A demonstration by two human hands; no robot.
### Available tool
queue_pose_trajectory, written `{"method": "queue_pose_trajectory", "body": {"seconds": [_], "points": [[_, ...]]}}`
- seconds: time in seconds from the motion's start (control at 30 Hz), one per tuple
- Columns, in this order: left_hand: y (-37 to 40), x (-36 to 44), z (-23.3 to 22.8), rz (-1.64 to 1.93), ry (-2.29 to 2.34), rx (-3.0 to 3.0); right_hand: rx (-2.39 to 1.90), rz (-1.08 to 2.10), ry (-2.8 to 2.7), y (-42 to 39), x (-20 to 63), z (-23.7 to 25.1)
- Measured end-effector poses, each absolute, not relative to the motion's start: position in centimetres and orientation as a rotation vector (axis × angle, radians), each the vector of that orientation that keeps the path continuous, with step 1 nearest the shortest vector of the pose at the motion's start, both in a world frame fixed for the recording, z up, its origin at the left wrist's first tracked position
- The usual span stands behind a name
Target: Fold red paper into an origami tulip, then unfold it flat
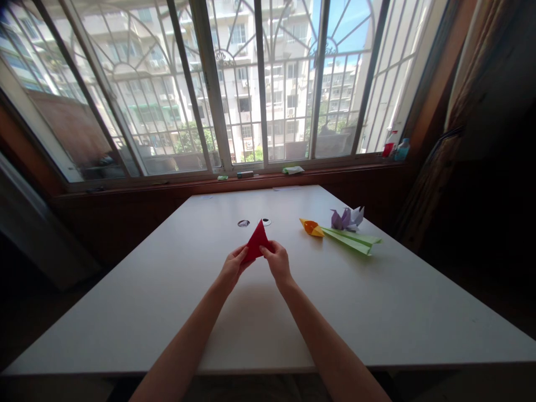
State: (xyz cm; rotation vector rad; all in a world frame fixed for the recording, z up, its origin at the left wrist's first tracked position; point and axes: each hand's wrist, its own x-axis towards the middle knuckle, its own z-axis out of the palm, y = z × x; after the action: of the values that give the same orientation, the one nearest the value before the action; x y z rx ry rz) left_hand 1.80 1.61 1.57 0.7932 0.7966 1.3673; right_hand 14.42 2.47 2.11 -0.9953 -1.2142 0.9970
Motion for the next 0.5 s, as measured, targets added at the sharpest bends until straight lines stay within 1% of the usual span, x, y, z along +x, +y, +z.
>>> {"method": "queue_pose_trajectory", "body": {"seconds": [0.17, 0.33, 0.5], "points": [[1.57, 1.68, 1.78, 1.403, 0.810, 0.733, -1.083, 0.970, -1.162, 2.35, 14.61, 2.24], [1.81, 1.60, 1.66, 1.450, 0.747, 0.679, -1.081, 0.907, -1.168, 2.60, 14.90, 1.87], [1.64, 1.50, 1.65, 1.389, 0.742, 0.732, -0.961, 1.057, -1.031, 2.51, 14.71, 2.11]]}}
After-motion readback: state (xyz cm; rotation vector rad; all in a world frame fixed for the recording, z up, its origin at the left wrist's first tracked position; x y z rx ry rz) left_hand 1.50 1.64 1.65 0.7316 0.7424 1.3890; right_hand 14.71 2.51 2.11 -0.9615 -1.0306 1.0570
